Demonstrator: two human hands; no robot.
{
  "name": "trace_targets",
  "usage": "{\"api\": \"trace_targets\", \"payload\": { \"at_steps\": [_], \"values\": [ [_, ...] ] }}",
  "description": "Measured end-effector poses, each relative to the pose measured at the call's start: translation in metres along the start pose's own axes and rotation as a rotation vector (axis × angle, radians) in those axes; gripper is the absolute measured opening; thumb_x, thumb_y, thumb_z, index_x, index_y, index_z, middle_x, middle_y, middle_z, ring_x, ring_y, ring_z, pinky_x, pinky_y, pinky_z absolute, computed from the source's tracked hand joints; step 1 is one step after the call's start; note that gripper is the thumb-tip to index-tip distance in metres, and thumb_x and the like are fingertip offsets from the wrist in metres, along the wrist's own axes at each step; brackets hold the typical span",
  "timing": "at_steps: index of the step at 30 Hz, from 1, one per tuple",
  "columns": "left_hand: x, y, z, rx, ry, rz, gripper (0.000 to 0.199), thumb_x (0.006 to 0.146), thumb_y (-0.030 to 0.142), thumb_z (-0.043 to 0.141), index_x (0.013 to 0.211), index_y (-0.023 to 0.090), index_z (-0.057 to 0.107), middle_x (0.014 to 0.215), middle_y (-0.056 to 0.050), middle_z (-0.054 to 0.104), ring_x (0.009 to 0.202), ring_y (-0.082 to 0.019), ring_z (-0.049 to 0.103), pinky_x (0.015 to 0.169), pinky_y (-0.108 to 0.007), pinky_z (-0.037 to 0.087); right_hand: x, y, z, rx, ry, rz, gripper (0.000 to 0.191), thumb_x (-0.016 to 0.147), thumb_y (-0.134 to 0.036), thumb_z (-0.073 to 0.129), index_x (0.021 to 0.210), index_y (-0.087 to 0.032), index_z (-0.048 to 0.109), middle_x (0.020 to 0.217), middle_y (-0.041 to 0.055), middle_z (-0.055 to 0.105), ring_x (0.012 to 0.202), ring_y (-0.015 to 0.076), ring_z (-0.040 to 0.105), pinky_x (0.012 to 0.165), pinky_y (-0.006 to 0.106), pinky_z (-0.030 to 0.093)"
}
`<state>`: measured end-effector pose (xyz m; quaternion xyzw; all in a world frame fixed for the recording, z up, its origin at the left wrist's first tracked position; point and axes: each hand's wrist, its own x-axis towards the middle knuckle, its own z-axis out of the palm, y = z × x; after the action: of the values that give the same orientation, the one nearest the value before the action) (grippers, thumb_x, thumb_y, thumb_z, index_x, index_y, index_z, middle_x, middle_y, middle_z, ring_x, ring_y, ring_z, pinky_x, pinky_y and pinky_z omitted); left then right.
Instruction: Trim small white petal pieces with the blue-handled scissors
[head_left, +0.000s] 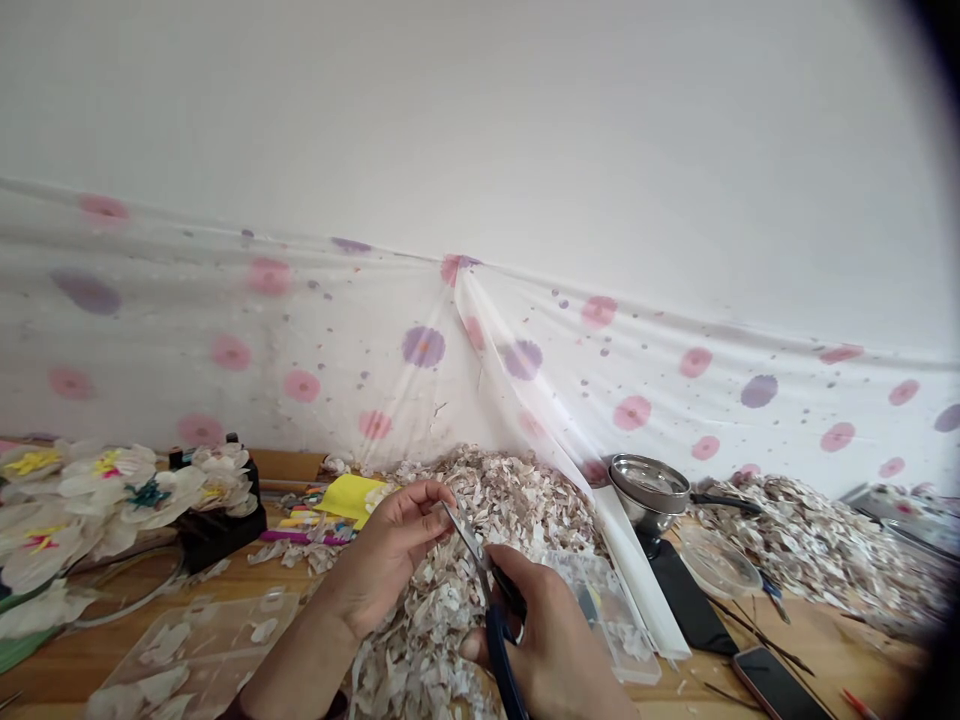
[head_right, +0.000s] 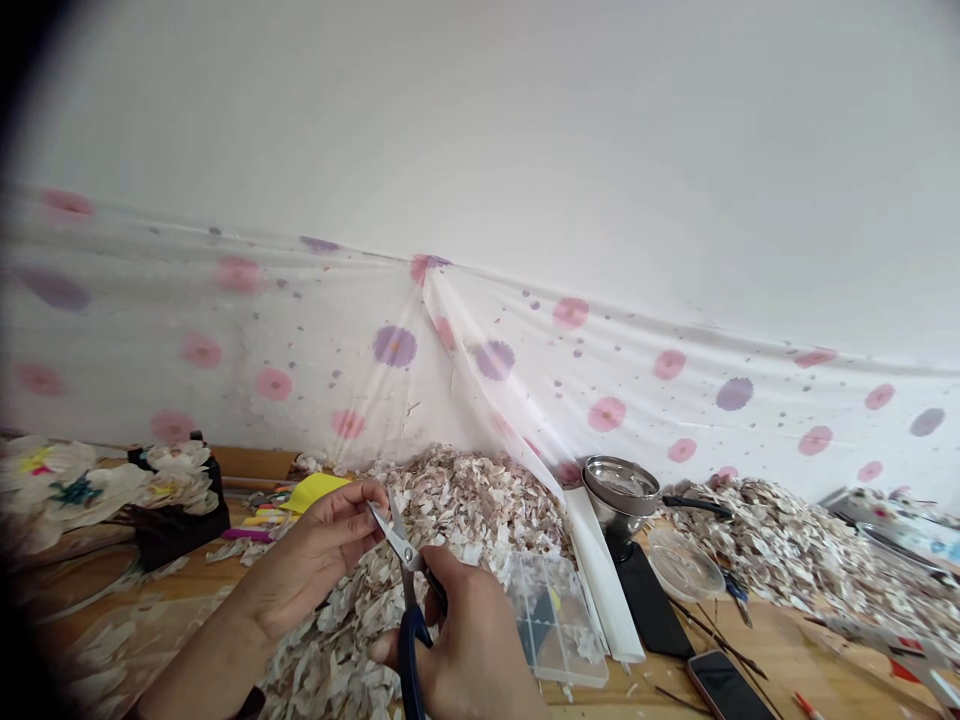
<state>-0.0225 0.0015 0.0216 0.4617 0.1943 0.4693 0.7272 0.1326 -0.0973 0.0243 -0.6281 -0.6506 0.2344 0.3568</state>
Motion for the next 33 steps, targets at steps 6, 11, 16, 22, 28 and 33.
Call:
{"api": "trace_targets", "payload": {
  "at_steps": [6,11,16,22,28,33],
  "values": [
    [0.0000,0.0010,0.0000,0.025,-0.004,-0.007,0.027,0.058,0.029,0.090,0.073,0.018,0.070,0.069,0.002,0.061,0.070,-0.011,0.050,0.070,-0.022,0.039,-0.0009,0.0004,-0.0009,0.042,-0.008,-0.025,0.016,0.065,-0.019,0.067,0.073,-0.020,0.054,0.060,-0.0071,0.045,0.057,0.0118,0.040,0.051,0.023,0.024],
    [-0.0014,0.0024,-0.0017,0.053,-0.018,-0.020,0.027,0.058,0.030,0.089,0.072,0.018,0.069,0.068,0.003,0.061,0.069,-0.012,0.050,0.069,-0.023,0.038,-0.0008,0.0037,-0.0016,0.136,-0.055,-0.035,0.013,0.070,-0.020,0.066,0.072,-0.020,0.054,0.059,-0.0079,0.041,0.057,0.0109,0.036,0.051,0.023,0.023],
    [-0.0004,0.0029,-0.0032,0.077,-0.016,-0.019,0.025,0.059,0.029,0.088,0.071,0.018,0.069,0.068,0.002,0.061,0.070,-0.013,0.050,0.070,-0.024,0.038,-0.0021,0.0055,-0.0013,0.201,-0.072,-0.009,0.012,0.069,-0.021,0.069,0.076,-0.019,0.059,0.060,-0.0075,0.041,0.059,0.0113,0.035,0.051,0.022,0.024],
    [0.0005,0.0026,-0.0046,0.092,-0.028,-0.033,0.024,0.060,0.028,0.087,0.073,0.017,0.070,0.072,0.001,0.063,0.074,-0.014,0.052,0.074,-0.025,0.039,-0.0038,0.0069,-0.0008,0.241,-0.085,-0.019,0.010,0.073,-0.021,0.067,0.081,-0.020,0.061,0.063,-0.0068,0.046,0.063,0.0116,0.037,0.054,0.020,0.028],
    [0.0006,0.0014,-0.0068,0.094,-0.041,-0.030,0.022,0.063,0.028,0.086,0.073,0.017,0.070,0.072,0.001,0.063,0.074,-0.013,0.052,0.073,-0.024,0.040,-0.0021,0.0049,-0.0017,0.243,-0.090,-0.017,0.008,0.073,-0.019,0.064,0.080,-0.020,0.061,0.064,-0.0062,0.049,0.064,0.0121,0.040,0.055,0.020,0.030],
    [0.0008,0.0005,-0.0079,0.098,-0.046,-0.027,0.021,0.064,0.027,0.085,0.075,0.017,0.070,0.074,0.000,0.063,0.075,-0.014,0.053,0.074,-0.025,0.040,-0.0020,0.0033,-0.0020,0.260,-0.100,-0.037,0.010,0.072,-0.017,0.065,0.081,-0.020,0.062,0.063,-0.0067,0.047,0.063,0.0119,0.038,0.055,0.019,0.030]
  ]
}}
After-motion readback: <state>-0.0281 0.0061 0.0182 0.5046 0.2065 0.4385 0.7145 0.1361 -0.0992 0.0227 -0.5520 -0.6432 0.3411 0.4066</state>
